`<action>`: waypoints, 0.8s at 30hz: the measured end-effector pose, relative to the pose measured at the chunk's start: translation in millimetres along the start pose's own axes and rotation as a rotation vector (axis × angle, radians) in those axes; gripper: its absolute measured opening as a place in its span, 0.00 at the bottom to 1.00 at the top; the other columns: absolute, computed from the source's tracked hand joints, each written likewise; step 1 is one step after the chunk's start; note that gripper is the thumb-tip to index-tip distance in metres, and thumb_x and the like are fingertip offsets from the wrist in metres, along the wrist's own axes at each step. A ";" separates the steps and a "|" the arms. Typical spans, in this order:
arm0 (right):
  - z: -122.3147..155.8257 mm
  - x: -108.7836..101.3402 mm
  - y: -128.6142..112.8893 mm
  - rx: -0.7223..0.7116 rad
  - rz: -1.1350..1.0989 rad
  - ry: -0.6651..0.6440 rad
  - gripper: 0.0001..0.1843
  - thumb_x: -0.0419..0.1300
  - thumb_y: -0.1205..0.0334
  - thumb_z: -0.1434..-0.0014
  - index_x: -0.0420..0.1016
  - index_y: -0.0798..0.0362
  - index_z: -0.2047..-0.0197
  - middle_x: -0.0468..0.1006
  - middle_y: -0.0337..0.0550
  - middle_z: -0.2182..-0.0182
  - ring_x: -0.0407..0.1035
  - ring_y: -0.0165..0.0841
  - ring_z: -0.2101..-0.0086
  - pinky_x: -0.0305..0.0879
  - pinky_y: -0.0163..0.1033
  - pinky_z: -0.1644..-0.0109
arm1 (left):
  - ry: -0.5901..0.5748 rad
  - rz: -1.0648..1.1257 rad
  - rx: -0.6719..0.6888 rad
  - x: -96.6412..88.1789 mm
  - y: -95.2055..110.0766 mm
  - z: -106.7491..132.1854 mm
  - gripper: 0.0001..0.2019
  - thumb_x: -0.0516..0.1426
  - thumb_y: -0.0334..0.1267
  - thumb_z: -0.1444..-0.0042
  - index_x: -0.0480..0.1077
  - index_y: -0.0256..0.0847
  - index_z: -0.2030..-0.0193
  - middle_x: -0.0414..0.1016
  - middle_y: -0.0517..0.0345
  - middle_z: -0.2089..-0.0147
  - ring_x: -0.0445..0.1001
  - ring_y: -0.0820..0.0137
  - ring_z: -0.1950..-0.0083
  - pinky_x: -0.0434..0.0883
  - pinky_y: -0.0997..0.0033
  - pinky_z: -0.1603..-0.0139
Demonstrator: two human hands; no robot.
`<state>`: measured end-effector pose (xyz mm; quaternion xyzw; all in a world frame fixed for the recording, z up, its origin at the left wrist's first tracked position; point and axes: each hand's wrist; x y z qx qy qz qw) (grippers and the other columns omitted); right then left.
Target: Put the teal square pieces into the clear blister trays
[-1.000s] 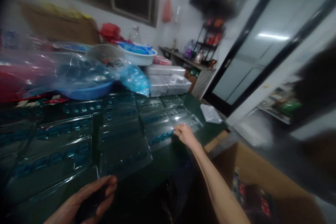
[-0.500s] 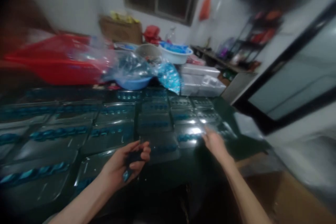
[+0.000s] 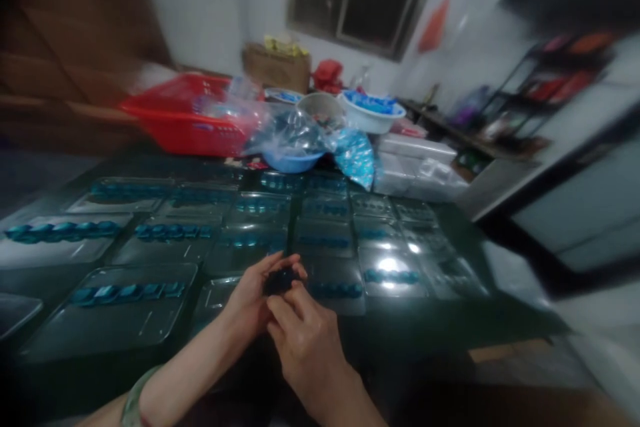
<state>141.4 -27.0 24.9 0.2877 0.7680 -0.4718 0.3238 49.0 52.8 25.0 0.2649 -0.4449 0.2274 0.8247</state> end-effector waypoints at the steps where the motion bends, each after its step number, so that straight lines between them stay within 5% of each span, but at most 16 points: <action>1: -0.5 -1.0 2.1 0.018 -0.072 0.018 0.15 0.48 0.68 0.45 0.66 0.49 0.54 0.67 0.45 0.64 0.63 0.34 0.62 0.63 0.41 0.57 | 0.001 -0.005 0.012 -1.4 0.6 -0.8 0.10 0.52 0.39 0.49 0.65 0.32 0.66 0.65 0.51 0.70 0.68 0.69 0.69 0.67 0.71 0.68; 5: 1.3 -8.4 8.0 0.133 -0.347 0.172 0.13 0.51 0.68 0.45 0.67 0.48 0.56 0.68 0.43 0.63 0.64 0.31 0.63 0.64 0.37 0.59 | -0.005 -0.048 0.045 -9.4 3.3 -4.4 0.09 0.53 0.38 0.50 0.65 0.31 0.66 0.66 0.51 0.69 0.68 0.70 0.66 0.66 0.73 0.66; 8: 2.4 -11.7 10.4 0.264 -0.461 0.249 0.14 0.49 0.67 0.43 0.65 0.47 0.53 0.67 0.41 0.64 0.65 0.28 0.69 0.65 0.32 0.69 | -0.019 -0.149 0.086 -12.4 3.2 3.0 0.07 0.56 0.33 0.53 0.66 0.32 0.67 0.65 0.54 0.72 0.66 0.73 0.71 0.61 0.79 0.78; 12: 1.0 -7.0 11.5 0.297 -0.412 0.341 0.15 0.50 0.67 0.43 0.66 0.46 0.54 0.66 0.41 0.62 0.65 0.28 0.67 0.64 0.32 0.68 | -0.080 -0.519 0.138 -9.0 -1.8 24.5 0.08 0.57 0.37 0.52 0.65 0.33 0.69 0.62 0.57 0.78 0.60 0.77 0.78 0.49 0.82 0.84; 16: -0.5 2.4 8.7 0.198 -0.285 0.451 0.16 0.50 0.68 0.44 0.68 0.45 0.54 0.66 0.42 0.61 0.63 0.30 0.62 0.64 0.34 0.61 | -0.075 -0.708 0.207 -7.7 -6.8 32.1 0.11 0.55 0.42 0.51 0.65 0.34 0.68 0.61 0.59 0.78 0.57 0.79 0.80 0.50 0.81 0.84; 24: -1.2 -9.7 5.6 0.337 -0.500 0.219 0.11 0.52 0.66 0.45 0.70 0.52 0.59 0.69 0.43 0.64 0.66 0.30 0.65 0.66 0.33 0.64 | 0.075 -1.013 0.404 -13.6 -7.8 27.5 0.12 0.55 0.42 0.52 0.66 0.34 0.65 0.64 0.59 0.80 0.56 0.79 0.84 0.51 0.80 0.85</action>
Point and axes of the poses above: each hand's wrist, its own z-axis away from the middle knuckle, its own x-axis out of the palm, y = z × x
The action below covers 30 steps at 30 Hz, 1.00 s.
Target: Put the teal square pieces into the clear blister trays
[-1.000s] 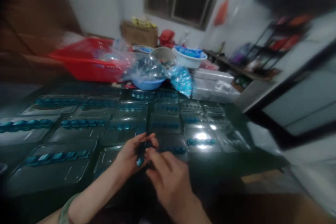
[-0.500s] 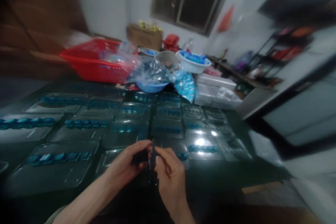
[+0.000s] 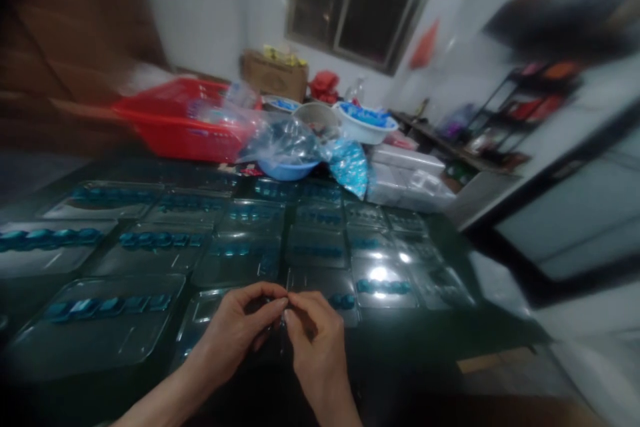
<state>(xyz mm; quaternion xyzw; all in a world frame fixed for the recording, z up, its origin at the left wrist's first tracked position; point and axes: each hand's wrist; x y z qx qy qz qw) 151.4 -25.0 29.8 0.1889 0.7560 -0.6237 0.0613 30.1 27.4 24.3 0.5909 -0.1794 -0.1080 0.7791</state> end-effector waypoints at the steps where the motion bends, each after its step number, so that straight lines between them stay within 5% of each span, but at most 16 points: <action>1: 0.1 -1.6 -0.4 0.016 0.007 -0.005 0.10 0.53 0.66 0.46 0.71 0.53 0.60 0.70 0.43 0.65 0.66 0.31 0.65 0.66 0.34 0.63 | 0.005 -0.031 0.004 0.1 0.2 0.6 0.12 0.55 0.42 0.52 0.66 0.34 0.65 0.64 0.60 0.80 0.56 0.80 0.84 0.51 0.80 0.85; 9: 4.3 -2.0 4.9 0.135 -0.090 -0.025 0.10 0.54 0.63 0.46 0.71 0.54 0.61 0.74 0.43 0.69 0.69 0.30 0.72 0.67 0.30 0.73 | -0.116 -0.061 0.082 -3.5 -0.5 2.0 0.12 0.54 0.43 0.50 0.65 0.35 0.65 0.66 0.59 0.77 0.57 0.79 0.83 0.54 0.80 0.85; 19: 6.4 3.3 6.7 -0.168 0.304 0.156 0.12 0.50 0.69 0.46 0.67 0.51 0.58 0.72 0.38 0.70 0.67 0.26 0.71 0.64 0.29 0.68 | -0.096 0.045 0.075 -0.5 -5.2 4.7 0.11 0.56 0.42 0.52 0.63 0.36 0.67 0.58 0.64 0.76 0.56 0.80 0.81 0.55 0.80 0.84; 30: 17.2 4.1 -2.4 -0.074 0.169 0.147 0.11 0.50 0.68 0.45 0.63 0.51 0.58 0.69 0.38 0.66 0.66 0.25 0.67 0.64 0.28 0.64 | -0.190 0.170 0.070 2.2 -7.3 7.7 0.10 0.57 0.38 0.52 0.62 0.37 0.65 0.58 0.63 0.71 0.56 0.82 0.80 0.55 0.80 0.83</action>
Point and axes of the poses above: each hand's wrist, its own z-axis away from the middle knuckle, its own x-axis out of the palm, y = z × x
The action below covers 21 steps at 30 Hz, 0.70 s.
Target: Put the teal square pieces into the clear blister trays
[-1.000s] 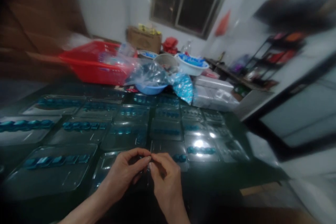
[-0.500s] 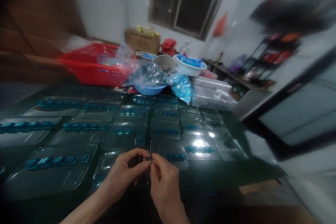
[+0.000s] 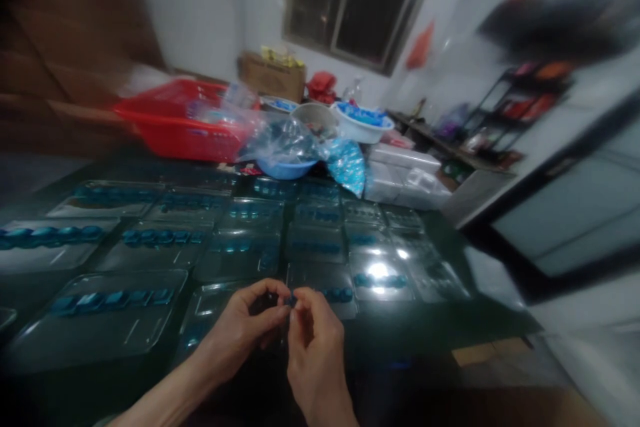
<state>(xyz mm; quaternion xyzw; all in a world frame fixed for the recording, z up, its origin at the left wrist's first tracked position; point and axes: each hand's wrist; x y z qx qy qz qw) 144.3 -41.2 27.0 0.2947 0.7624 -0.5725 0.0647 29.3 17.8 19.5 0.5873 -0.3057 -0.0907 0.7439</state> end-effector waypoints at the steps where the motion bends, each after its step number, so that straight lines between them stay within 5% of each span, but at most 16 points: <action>1: 1.2 0.1 -1.5 -0.001 -0.014 0.011 0.10 0.50 0.68 0.45 0.63 0.51 0.58 0.69 0.38 0.66 0.66 0.25 0.67 0.64 0.27 0.64 | -0.010 -0.008 0.010 0.2 0.0 0.2 0.09 0.57 0.38 0.52 0.63 0.37 0.65 0.58 0.63 0.72 0.55 0.81 0.80 0.54 0.80 0.83; 9: 1.1 1.2 0.6 0.060 -0.091 0.134 0.09 0.51 0.67 0.45 0.63 0.52 0.59 0.69 0.39 0.65 0.67 0.25 0.66 0.65 0.27 0.63 | 0.010 -0.103 0.030 2.7 -0.8 3.1 0.10 0.56 0.37 0.51 0.64 0.38 0.61 0.60 0.61 0.72 0.55 0.82 0.81 0.52 0.80 0.84; 16: 5.6 5.6 -0.3 -0.051 -0.017 0.113 0.09 0.50 0.70 0.45 0.64 0.51 0.60 0.68 0.39 0.67 0.65 0.26 0.67 0.64 0.29 0.64 | 0.053 -0.164 -0.055 8.8 8.4 0.7 0.06 0.54 0.31 0.52 0.67 0.36 0.66 0.59 0.64 0.79 0.53 0.81 0.82 0.52 0.80 0.83; 21: 5.7 7.5 1.1 -0.130 0.034 0.134 0.11 0.50 0.71 0.46 0.65 0.51 0.60 0.67 0.40 0.68 0.64 0.27 0.67 0.63 0.31 0.64 | -0.016 -0.375 0.173 7.0 12.9 0.9 0.07 0.51 0.35 0.48 0.70 0.37 0.68 0.66 0.57 0.70 0.64 0.72 0.68 0.61 0.76 0.68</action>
Point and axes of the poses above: each hand's wrist, its own z-axis away from the middle knuckle, its own x-axis out of the palm, y = z × x
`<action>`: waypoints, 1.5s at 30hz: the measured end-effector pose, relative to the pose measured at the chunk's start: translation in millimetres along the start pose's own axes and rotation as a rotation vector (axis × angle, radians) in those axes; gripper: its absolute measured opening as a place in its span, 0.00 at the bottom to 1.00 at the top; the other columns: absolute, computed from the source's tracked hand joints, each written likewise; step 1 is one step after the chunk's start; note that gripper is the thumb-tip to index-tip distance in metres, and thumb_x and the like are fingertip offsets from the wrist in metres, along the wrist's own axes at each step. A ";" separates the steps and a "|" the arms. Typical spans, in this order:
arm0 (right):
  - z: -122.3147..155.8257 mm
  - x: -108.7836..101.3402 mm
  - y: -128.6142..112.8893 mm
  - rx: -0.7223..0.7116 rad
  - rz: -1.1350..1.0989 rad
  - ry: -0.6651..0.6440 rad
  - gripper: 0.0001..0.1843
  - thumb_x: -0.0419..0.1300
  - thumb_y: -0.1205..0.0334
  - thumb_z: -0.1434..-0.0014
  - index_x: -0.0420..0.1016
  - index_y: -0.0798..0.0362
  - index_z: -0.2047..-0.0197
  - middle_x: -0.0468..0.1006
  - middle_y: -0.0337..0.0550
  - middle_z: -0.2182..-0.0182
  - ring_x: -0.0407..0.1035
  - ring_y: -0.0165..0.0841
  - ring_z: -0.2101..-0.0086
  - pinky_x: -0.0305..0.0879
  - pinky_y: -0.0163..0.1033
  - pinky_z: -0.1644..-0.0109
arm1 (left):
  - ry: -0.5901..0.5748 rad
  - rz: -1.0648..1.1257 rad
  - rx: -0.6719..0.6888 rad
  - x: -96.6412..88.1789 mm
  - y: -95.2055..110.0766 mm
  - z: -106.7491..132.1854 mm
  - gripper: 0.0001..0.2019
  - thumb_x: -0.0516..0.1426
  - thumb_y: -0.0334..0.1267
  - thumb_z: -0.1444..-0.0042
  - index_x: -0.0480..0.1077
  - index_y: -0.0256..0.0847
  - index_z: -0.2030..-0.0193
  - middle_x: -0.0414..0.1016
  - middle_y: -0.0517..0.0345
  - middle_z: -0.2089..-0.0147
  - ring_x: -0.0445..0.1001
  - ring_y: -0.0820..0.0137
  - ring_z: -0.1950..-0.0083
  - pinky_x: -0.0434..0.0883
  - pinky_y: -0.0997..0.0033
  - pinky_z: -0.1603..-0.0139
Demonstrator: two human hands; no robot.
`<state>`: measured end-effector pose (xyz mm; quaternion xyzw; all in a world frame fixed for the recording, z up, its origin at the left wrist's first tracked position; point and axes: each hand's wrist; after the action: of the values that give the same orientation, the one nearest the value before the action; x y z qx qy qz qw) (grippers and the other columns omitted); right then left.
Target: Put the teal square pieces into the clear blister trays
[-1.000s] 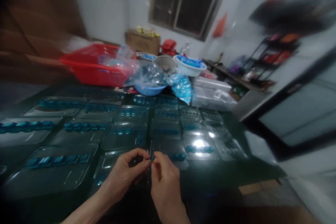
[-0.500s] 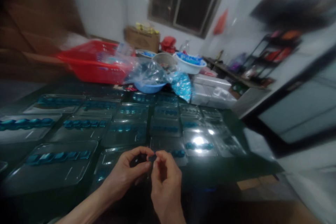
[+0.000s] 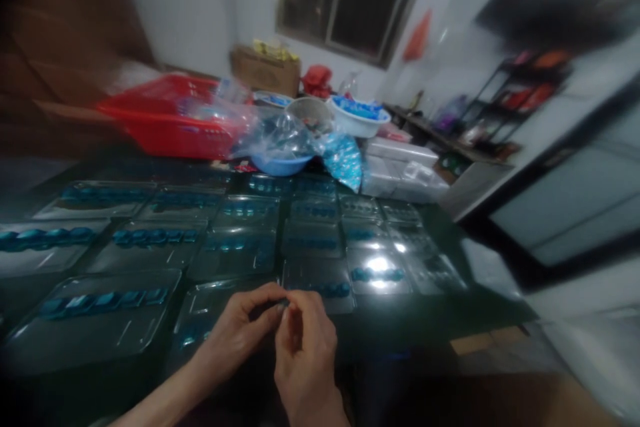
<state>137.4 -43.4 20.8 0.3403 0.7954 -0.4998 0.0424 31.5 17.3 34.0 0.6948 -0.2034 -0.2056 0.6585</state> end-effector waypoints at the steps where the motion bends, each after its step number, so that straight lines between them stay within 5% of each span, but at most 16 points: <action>1: -0.2 0.1 0.0 0.015 -0.022 -0.020 0.10 0.49 0.71 0.46 0.65 0.51 0.60 0.67 0.40 0.68 0.64 0.27 0.68 0.63 0.31 0.64 | -0.011 -0.027 0.027 -0.9 -0.5 0.0 0.08 0.51 0.35 0.48 0.70 0.36 0.69 0.66 0.56 0.70 0.64 0.72 0.68 0.61 0.76 0.67; 5: 1.8 -2.7 0.4 0.113 -0.126 -0.045 0.08 0.50 0.70 0.46 0.65 0.52 0.61 0.67 0.40 0.69 0.64 0.27 0.70 0.63 0.30 0.68 | -0.080 0.198 -0.205 -1.1 -8.4 0.1 0.07 0.52 0.35 0.49 0.69 0.36 0.67 0.64 0.57 0.74 0.62 0.75 0.74 0.58 0.77 0.74; 9: 2.3 -14.3 3.9 0.094 -0.144 -0.027 0.14 0.52 0.70 0.46 0.64 0.51 0.56 0.65 0.42 0.62 0.64 0.28 0.66 0.64 0.31 0.65 | -0.139 0.565 -0.463 2.0 -18.4 -1.0 0.07 0.53 0.37 0.50 0.66 0.35 0.68 0.61 0.58 0.77 0.59 0.78 0.79 0.45 0.81 0.84; 16: -8.2 -31.2 10.6 0.032 -0.140 -0.233 0.10 0.54 0.70 0.47 0.70 0.51 0.61 0.67 0.42 0.63 0.64 0.29 0.64 0.64 0.34 0.61 | -0.231 0.688 -0.529 8.3 -24.2 -3.5 0.09 0.56 0.40 0.52 0.63 0.35 0.72 0.59 0.60 0.80 0.57 0.79 0.82 0.39 0.82 0.87; 19: -9.4 -32.2 12.6 0.044 -0.148 -0.213 0.08 0.54 0.70 0.48 0.70 0.53 0.63 0.68 0.42 0.66 0.65 0.29 0.66 0.64 0.34 0.63 | -0.196 0.513 -0.506 10.5 -22.3 -6.3 0.10 0.55 0.41 0.52 0.62 0.36 0.73 0.59 0.61 0.82 0.54 0.79 0.84 0.41 0.81 0.87; 23: -9.2 -32.8 16.6 0.116 -0.179 -0.197 0.06 0.55 0.70 0.49 0.69 0.54 0.66 0.68 0.42 0.68 0.65 0.28 0.68 0.63 0.33 0.65 | -0.010 0.112 -0.251 9.3 -13.5 -10.7 0.07 0.58 0.34 0.56 0.64 0.34 0.76 0.60 0.62 0.80 0.57 0.79 0.79 0.54 0.81 0.79; 25: -9.4 -33.2 18.7 0.149 -0.192 -0.173 0.06 0.54 0.70 0.50 0.68 0.55 0.66 0.68 0.42 0.67 0.65 0.29 0.68 0.63 0.33 0.66 | -0.012 0.062 -0.248 8.0 -9.9 -11.5 0.07 0.56 0.37 0.54 0.65 0.34 0.76 0.60 0.62 0.80 0.57 0.78 0.78 0.54 0.81 0.79; 30: -11.3 -33.3 22.9 0.123 -0.183 -0.155 0.09 0.53 0.71 0.49 0.68 0.54 0.63 0.67 0.43 0.64 0.65 0.30 0.65 0.64 0.33 0.63 | -0.109 0.239 -0.466 8.3 -8.0 -11.0 0.17 0.51 0.49 0.49 0.63 0.35 0.76 0.57 0.62 0.82 0.53 0.79 0.81 0.42 0.78 0.82; 40: -15.7 -30.9 22.0 0.063 -0.078 -0.193 0.10 0.52 0.72 0.50 0.68 0.53 0.64 0.67 0.42 0.66 0.64 0.27 0.67 0.64 0.31 0.65 | -0.159 0.585 -0.570 11.7 -20.9 -22.0 0.12 0.55 0.43 0.51 0.63 0.35 0.75 0.58 0.60 0.81 0.55 0.79 0.81 0.42 0.80 0.84; 43: -36.5 -48.8 41.0 0.073 0.026 -0.191 0.08 0.53 0.70 0.51 0.68 0.54 0.66 0.68 0.41 0.66 0.65 0.28 0.68 0.64 0.31 0.65 | -0.198 0.648 -0.608 13.9 -16.7 -27.8 0.13 0.53 0.45 0.50 0.66 0.35 0.73 0.60 0.59 0.78 0.57 0.78 0.80 0.42 0.80 0.85; 45: -63.0 -68.6 72.3 0.107 0.166 -0.129 0.07 0.53 0.68 0.50 0.69 0.55 0.66 0.69 0.42 0.67 0.65 0.28 0.69 0.64 0.32 0.66 | -0.119 0.710 -0.656 13.3 -14.0 -31.1 0.12 0.53 0.44 0.49 0.68 0.35 0.66 0.63 0.56 0.72 0.61 0.75 0.76 0.47 0.80 0.84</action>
<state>249.3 -6.2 24.7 0.3740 0.7322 -0.5572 0.1167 60.0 36.6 21.3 0.3254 -0.3898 -0.0608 0.8594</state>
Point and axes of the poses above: each hand's wrist, its own z-axis away from the middle knuckle, its own x-axis out of the palm, y = z × x
